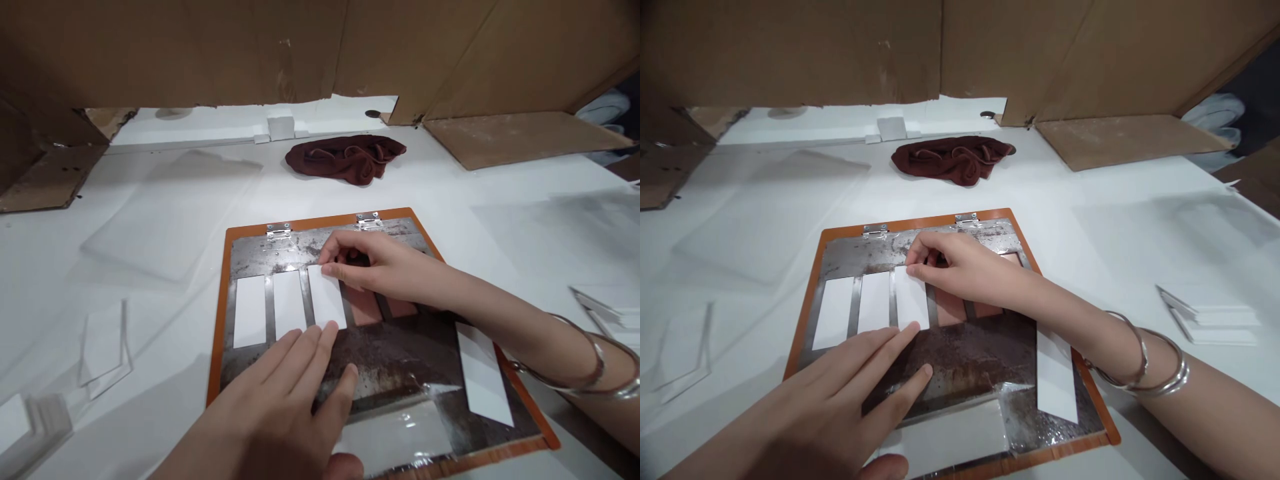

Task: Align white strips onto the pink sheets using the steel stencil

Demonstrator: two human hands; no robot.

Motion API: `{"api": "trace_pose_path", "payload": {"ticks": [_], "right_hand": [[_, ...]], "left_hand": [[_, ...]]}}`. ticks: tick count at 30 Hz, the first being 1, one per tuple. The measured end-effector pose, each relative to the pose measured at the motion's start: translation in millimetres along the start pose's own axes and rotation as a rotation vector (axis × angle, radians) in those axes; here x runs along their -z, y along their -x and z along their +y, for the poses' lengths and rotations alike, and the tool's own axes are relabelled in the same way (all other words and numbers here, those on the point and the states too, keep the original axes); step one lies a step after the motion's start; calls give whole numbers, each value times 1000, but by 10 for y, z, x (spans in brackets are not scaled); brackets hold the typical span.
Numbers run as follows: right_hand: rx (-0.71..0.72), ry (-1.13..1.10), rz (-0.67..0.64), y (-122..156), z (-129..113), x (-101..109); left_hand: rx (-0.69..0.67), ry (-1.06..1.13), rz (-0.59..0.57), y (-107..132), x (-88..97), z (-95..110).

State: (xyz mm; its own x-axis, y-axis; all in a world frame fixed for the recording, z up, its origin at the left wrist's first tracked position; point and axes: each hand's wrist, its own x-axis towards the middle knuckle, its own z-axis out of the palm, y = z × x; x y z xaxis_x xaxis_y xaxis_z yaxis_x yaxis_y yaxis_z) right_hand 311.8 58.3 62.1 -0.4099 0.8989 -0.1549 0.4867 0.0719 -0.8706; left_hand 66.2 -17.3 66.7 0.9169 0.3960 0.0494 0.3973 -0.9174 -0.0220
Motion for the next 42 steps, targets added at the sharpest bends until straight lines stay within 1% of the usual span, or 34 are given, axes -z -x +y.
{"api": "trace_pose_path", "payload": {"ticks": [3, 6, 9, 12, 14, 17, 19, 21, 26, 29, 32, 36, 39, 42], "right_hand": [[64, 104, 32, 19, -15, 3], [86, 210, 47, 37, -44, -11], [92, 272, 57, 62, -62, -38], [94, 343, 73, 100, -67, -60], [103, 407, 72, 127, -71, -70], [159, 538, 65, 156, -79, -87], [197, 635, 66, 169, -86, -107], [223, 724, 58, 179, -93, -133], [229, 896, 54, 200, -120, -201], [255, 964, 47, 206, -123, -230], [283, 1011, 63, 216, -117, -249], [296, 1049, 47, 237, -127, -261], [296, 1066, 28, 256, -128, -265], [283, 1077, 43, 273, -109, -273]], "left_hand": [[49, 33, -9, 11, -40, 41], [84, 48, 67, 44, -147, 68], [78, 55, 135, 70, -249, 71], [87, 70, 171, 58, -248, 63], [106, 103, 138, 32, -175, 60], [98, 124, -6, -12, -18, 64], [91, 107, -67, -32, 59, 65], [77, 83, -76, -39, 83, 58], [13, 35, -78, -30, 21, 32], [43, 66, -102, -38, 40, 50], [90, 87, -131, -59, 107, 84], [96, 93, -153, -84, 173, 100], [87, 87, -173, -83, 154, 84], [43, 62, -152, -68, 67, 57]]}}
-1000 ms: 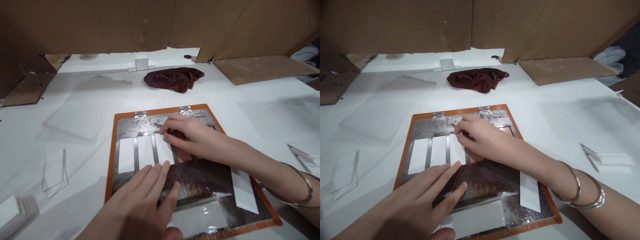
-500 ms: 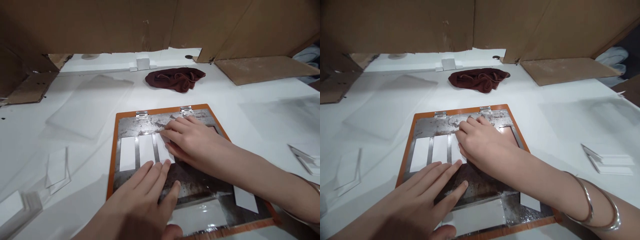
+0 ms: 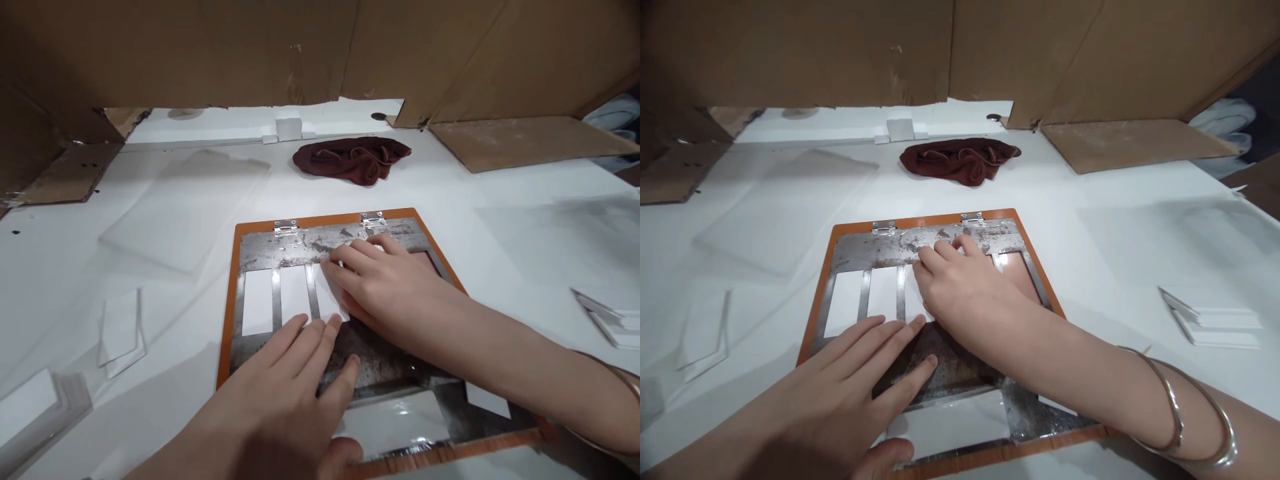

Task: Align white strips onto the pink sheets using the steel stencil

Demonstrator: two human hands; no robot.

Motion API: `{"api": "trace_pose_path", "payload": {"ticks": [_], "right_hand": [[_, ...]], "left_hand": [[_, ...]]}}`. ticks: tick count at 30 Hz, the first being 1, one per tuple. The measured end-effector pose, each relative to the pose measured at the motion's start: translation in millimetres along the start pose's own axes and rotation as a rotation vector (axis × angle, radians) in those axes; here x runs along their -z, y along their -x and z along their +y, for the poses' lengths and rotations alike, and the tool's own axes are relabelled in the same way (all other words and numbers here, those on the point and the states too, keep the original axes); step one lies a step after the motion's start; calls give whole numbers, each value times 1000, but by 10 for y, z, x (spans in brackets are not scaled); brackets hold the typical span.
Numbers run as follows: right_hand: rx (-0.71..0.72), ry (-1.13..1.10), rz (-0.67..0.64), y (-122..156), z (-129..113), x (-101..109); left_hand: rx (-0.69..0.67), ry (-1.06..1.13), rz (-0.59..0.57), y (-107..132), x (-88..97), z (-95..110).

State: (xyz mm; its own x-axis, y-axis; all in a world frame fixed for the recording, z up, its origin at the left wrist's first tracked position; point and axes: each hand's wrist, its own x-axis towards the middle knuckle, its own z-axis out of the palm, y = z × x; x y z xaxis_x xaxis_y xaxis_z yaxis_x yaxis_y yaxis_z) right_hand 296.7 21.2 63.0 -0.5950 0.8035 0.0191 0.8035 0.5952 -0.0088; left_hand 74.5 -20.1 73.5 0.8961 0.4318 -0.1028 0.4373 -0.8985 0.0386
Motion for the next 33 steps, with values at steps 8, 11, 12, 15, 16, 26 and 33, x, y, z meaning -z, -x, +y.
{"api": "trace_pose_path", "payload": {"ticks": [8, 11, 12, 15, 16, 26, 33], "right_hand": [[-17, 64, -86, -26, -142, 51], [-16, 85, -153, -55, -195, 65], [-9, 88, -148, -59, -194, 66], [25, 60, -79, -34, -102, 126], [34, 28, -44, -3, -40, 177], [-356, -485, -275, 1075, 395, 665], [-594, -597, -294, 1445, 128, 409]], "left_hand": [[-31, 56, -6, -33, -97, -60], [-19, 74, 0, -36, -83, -45], [-22, 71, 11, -38, -80, -41], [-30, 50, 20, -48, -36, -44], [-36, 44, 20, -50, -9, -53], [-96, -108, 400, 106, -464, -270], [-59, -87, 378, 156, -630, -268]]}}
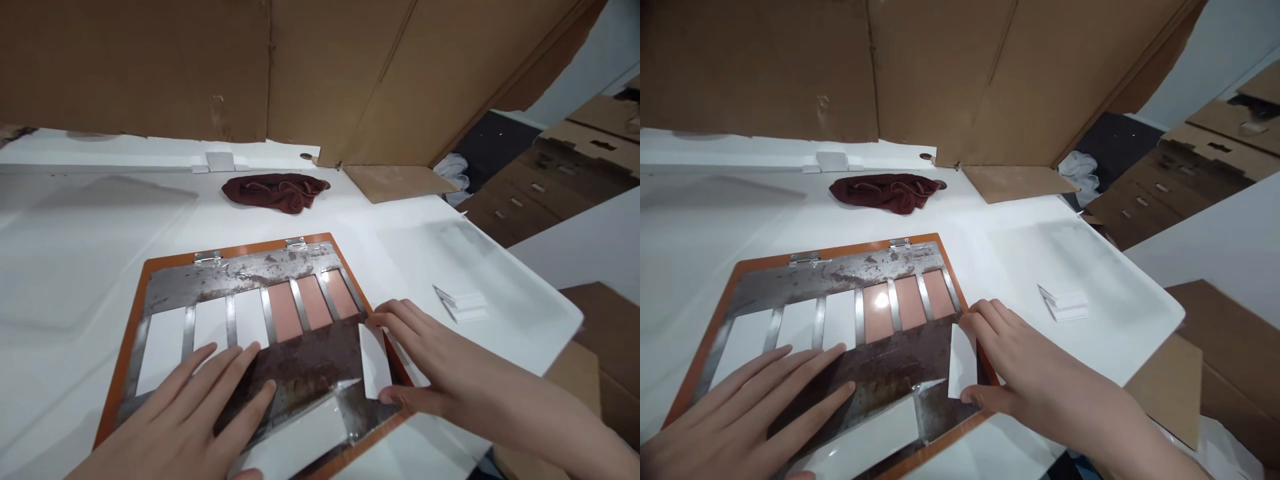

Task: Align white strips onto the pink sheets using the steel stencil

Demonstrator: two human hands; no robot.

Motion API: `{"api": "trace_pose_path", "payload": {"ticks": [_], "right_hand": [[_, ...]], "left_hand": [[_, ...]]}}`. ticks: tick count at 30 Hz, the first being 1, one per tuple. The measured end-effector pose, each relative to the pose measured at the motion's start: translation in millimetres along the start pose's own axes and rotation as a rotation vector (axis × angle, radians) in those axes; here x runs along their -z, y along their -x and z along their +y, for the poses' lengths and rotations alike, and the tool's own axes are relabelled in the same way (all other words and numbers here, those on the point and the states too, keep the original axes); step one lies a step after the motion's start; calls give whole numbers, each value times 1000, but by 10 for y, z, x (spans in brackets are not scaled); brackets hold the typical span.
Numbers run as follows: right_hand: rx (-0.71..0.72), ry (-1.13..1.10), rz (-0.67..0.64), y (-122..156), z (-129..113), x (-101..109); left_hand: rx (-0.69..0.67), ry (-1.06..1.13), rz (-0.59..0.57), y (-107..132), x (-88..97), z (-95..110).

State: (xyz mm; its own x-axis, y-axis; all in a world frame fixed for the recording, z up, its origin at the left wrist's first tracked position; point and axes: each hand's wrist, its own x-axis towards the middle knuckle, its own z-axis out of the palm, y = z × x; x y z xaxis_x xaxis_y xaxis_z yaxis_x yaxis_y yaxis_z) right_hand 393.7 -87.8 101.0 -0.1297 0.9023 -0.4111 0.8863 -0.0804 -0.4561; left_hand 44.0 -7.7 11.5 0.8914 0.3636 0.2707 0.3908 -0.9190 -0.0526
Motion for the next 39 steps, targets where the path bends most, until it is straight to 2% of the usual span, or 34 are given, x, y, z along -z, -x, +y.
{"api": "trace_pose_path", "payload": {"ticks": [7, 13, 18, 24, 28, 32, 34, 37, 39], "right_hand": [[-8, -42, 28, -13, 44, -20], [-73, -47, 48, -52, 59, -2], [-81, -265, 25, -76, 125, 66], [77, -613, 137, -233, 461, 97], [68, -661, 295, -293, 707, 47], [83, -683, 279, -308, 800, 13], [88, -691, 273, -318, 798, 32], [95, -701, 254, -350, 742, 123], [114, -712, 233, -404, 668, 209]], "left_hand": [[-5, 31, -29, -81, 133, 54], [-9, 71, -35, -202, 160, 189], [-29, 98, -67, -222, 138, 252], [131, 114, -206, -437, 111, 343], [112, 120, -202, -632, 104, 408], [87, 113, -221, -594, 76, 381], [49, 114, -192, -511, 50, 352], [-28, 110, -54, -445, 37, 323], [-57, 83, 34, -489, 81, 317]]}}
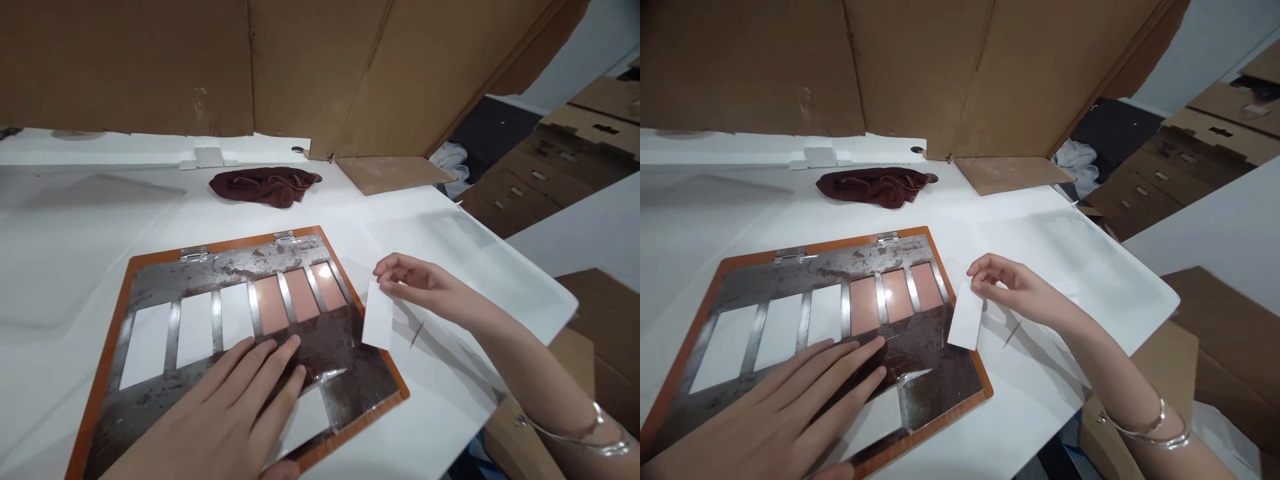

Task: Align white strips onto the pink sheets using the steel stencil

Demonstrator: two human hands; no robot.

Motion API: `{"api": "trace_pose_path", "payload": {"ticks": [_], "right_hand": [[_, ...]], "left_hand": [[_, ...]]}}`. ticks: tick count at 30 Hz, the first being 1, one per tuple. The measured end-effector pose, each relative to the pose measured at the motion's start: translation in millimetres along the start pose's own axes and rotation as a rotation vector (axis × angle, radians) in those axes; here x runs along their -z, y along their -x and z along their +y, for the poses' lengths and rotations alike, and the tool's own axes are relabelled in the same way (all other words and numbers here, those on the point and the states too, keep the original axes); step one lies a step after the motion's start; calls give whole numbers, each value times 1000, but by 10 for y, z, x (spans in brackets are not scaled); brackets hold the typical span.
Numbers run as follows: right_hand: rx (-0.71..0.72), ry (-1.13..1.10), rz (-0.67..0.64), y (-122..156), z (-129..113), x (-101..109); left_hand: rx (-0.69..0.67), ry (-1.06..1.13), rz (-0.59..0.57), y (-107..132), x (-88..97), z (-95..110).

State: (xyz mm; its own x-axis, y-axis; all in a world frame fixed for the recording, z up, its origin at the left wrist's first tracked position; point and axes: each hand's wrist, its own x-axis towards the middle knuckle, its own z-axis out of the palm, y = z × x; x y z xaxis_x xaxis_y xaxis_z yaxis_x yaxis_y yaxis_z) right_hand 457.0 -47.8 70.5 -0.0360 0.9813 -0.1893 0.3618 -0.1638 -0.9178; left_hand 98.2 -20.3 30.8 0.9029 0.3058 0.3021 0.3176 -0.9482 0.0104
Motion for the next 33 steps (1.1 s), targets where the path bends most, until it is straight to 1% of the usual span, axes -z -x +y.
{"api": "trace_pose_path", "payload": {"ticks": [2, 4, 6, 7, 10, 13, 16, 19, 25, 29, 33], "right_hand": [[18, -19, -40, -126, -111, -26], [42, -38, -109, -311, -216, -100], [68, -51, -201, -544, -306, -220], [79, -52, -248, -668, -345, -293], [111, -47, -362, -1014, -426, -516], [132, -32, -433, -1232, -452, -668], [133, -5, -458, -1292, -441, -718], [129, 27, -443, -1260, -429, -727], [110, 86, -421, -1213, -437, -788], [114, 103, -414, -1230, -435, -816], [121, 123, -410, -1234, -426, -827]], "left_hand": [[-30, -36, -20, -104, 90, -1], [-73, -51, -141, -220, 204, -1], [-94, -53, -224, -300, 302, 2], [-95, -54, -241, -320, 333, 5], [-85, -70, -282, -307, 338, 22], [-83, -131, -248, -243, 241, 54], [-83, -164, -186, -197, 141, 93], [-63, -161, -149, -194, 112, 115], [-99, -155, -177, -230, 131, 100], [-50, -114, -110, -216, 105, 94], [-44, -107, -127, -211, 98, 101]]}}
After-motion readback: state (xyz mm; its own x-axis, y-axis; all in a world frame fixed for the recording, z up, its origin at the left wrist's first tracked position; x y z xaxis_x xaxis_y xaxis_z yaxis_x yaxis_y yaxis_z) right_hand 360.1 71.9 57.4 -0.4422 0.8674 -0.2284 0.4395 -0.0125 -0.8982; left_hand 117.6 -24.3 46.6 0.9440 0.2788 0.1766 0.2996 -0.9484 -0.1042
